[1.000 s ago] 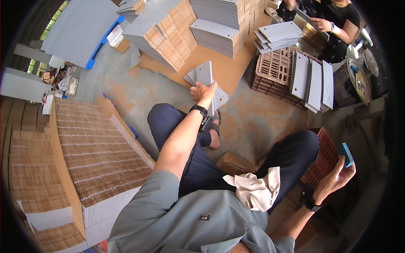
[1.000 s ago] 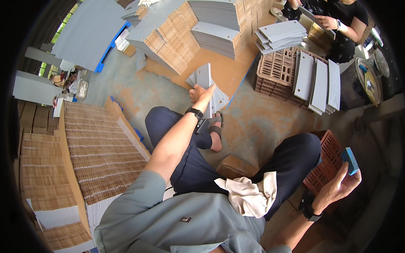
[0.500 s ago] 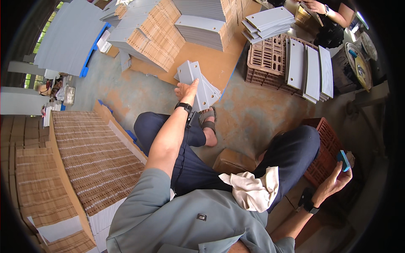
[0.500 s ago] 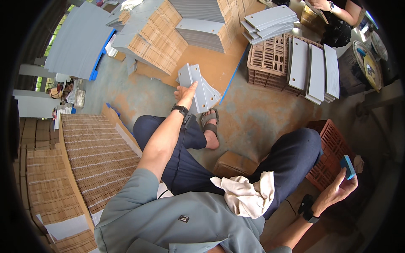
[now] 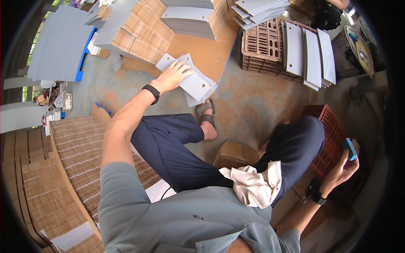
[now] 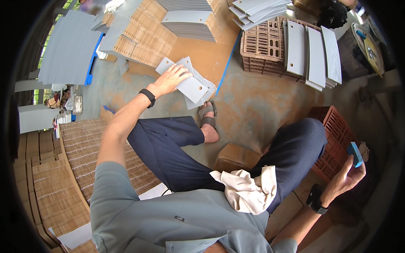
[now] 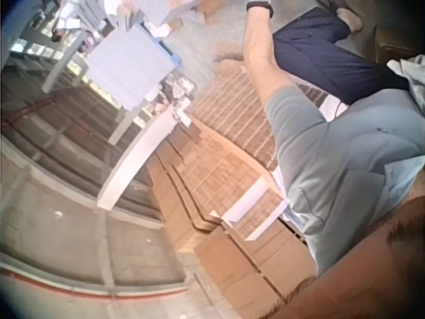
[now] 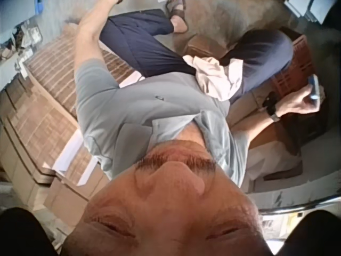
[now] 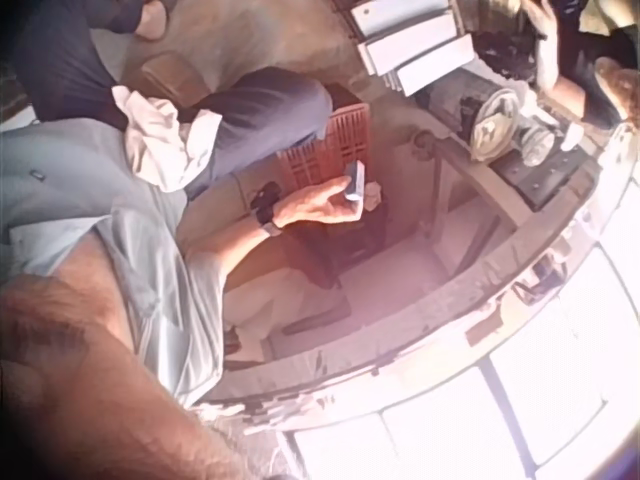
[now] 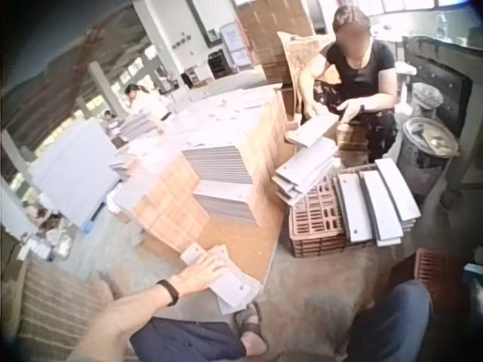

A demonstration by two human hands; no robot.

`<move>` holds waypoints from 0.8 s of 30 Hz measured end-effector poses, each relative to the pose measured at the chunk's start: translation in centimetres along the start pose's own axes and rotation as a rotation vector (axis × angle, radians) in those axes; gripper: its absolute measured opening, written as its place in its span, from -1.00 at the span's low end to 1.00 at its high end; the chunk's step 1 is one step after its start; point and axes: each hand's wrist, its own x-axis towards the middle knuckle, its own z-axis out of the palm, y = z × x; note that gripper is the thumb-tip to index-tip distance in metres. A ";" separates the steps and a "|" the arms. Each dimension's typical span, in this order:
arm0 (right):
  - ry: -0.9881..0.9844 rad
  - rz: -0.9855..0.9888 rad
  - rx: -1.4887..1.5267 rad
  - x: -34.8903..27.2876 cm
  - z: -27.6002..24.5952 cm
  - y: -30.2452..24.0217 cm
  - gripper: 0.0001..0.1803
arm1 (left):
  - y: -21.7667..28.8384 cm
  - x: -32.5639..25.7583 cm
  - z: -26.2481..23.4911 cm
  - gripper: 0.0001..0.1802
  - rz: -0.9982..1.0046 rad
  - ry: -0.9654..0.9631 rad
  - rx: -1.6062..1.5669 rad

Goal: Sand the edges of wooden furniture panels using a sanding block and wipe them clean with a cloth.

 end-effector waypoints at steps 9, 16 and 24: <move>-0.119 0.071 -0.018 0.0 -1.5 2.9 -0.72 | 0.8 2.2 2.9 -0.11 0.038 -0.138 0.002; -0.449 0.343 -0.567 1.0 -6.8 14.1 -0.52 | 2.4 3.0 1.7 0.01 -0.006 -0.176 0.110; -0.471 0.284 -0.816 0.7 -5.4 19.9 -0.52 | 8.5 4.2 -6.8 -0.16 -0.078 0.053 -0.302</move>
